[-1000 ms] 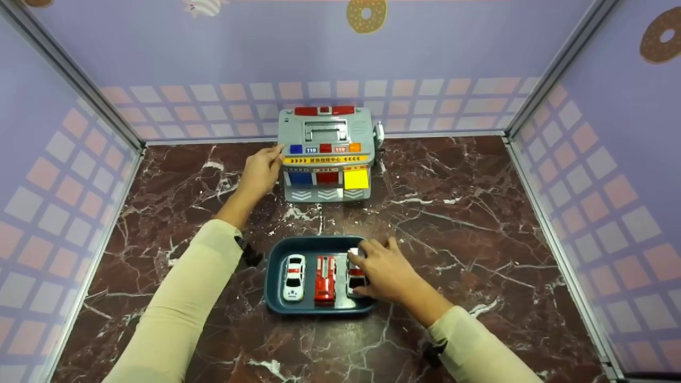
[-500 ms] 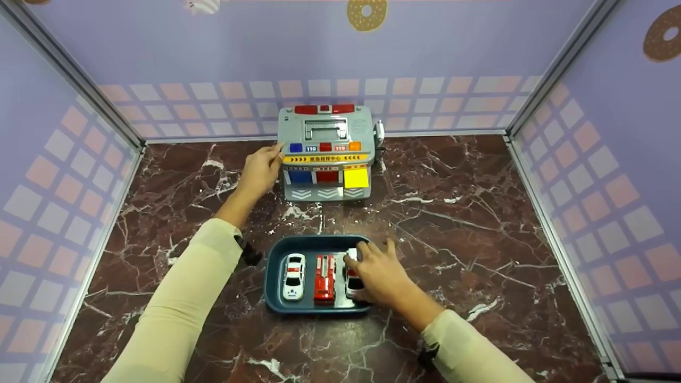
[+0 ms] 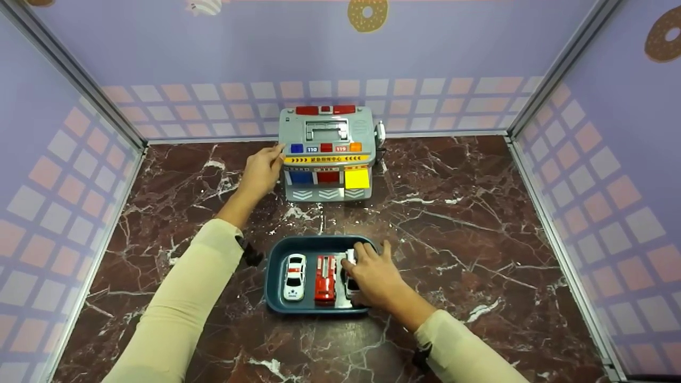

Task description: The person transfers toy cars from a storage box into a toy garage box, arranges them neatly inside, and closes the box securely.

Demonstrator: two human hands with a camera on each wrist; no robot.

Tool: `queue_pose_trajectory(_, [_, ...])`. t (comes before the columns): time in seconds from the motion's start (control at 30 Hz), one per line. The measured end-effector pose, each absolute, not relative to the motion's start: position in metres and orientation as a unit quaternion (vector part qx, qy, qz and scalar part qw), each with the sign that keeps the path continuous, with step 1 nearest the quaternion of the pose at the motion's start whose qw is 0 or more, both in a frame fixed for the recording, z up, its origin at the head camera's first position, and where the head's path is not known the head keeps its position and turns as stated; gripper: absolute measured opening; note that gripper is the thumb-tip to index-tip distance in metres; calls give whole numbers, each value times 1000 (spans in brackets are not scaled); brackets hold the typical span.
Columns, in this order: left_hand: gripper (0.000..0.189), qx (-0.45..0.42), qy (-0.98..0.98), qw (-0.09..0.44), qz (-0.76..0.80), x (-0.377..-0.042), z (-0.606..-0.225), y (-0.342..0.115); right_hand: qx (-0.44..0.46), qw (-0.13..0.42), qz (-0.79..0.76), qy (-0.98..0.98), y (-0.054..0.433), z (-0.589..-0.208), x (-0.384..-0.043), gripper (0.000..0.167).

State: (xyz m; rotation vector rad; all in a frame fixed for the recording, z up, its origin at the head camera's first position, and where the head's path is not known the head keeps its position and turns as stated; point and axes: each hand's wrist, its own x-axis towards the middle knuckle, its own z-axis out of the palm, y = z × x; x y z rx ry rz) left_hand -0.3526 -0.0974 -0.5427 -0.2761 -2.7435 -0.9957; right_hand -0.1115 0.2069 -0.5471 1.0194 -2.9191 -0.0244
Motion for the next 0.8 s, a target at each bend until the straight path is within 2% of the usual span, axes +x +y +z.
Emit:
queue_pose_trajectory(0.1, [34,-93,-931,92,-340,-333,-517,-95,335,32,-2,-942,207,-549,-112,87])
queue_pose_trajectory(0.23, [34,-86,-937,91,-327,-323,-507,-92,340,32,4,-940,207,-549,-113,91])
queue_pose_trajectory(0.43, [35,-90,-935,83,-333,-324,-506,-91,340,20,16,-940,211,-543,-115,96])
queue_pose_trajectory(0.8, [37,-110,-921,103,-361,-331,-516,-95,353,40,51,-933,216,-525,-119,93])
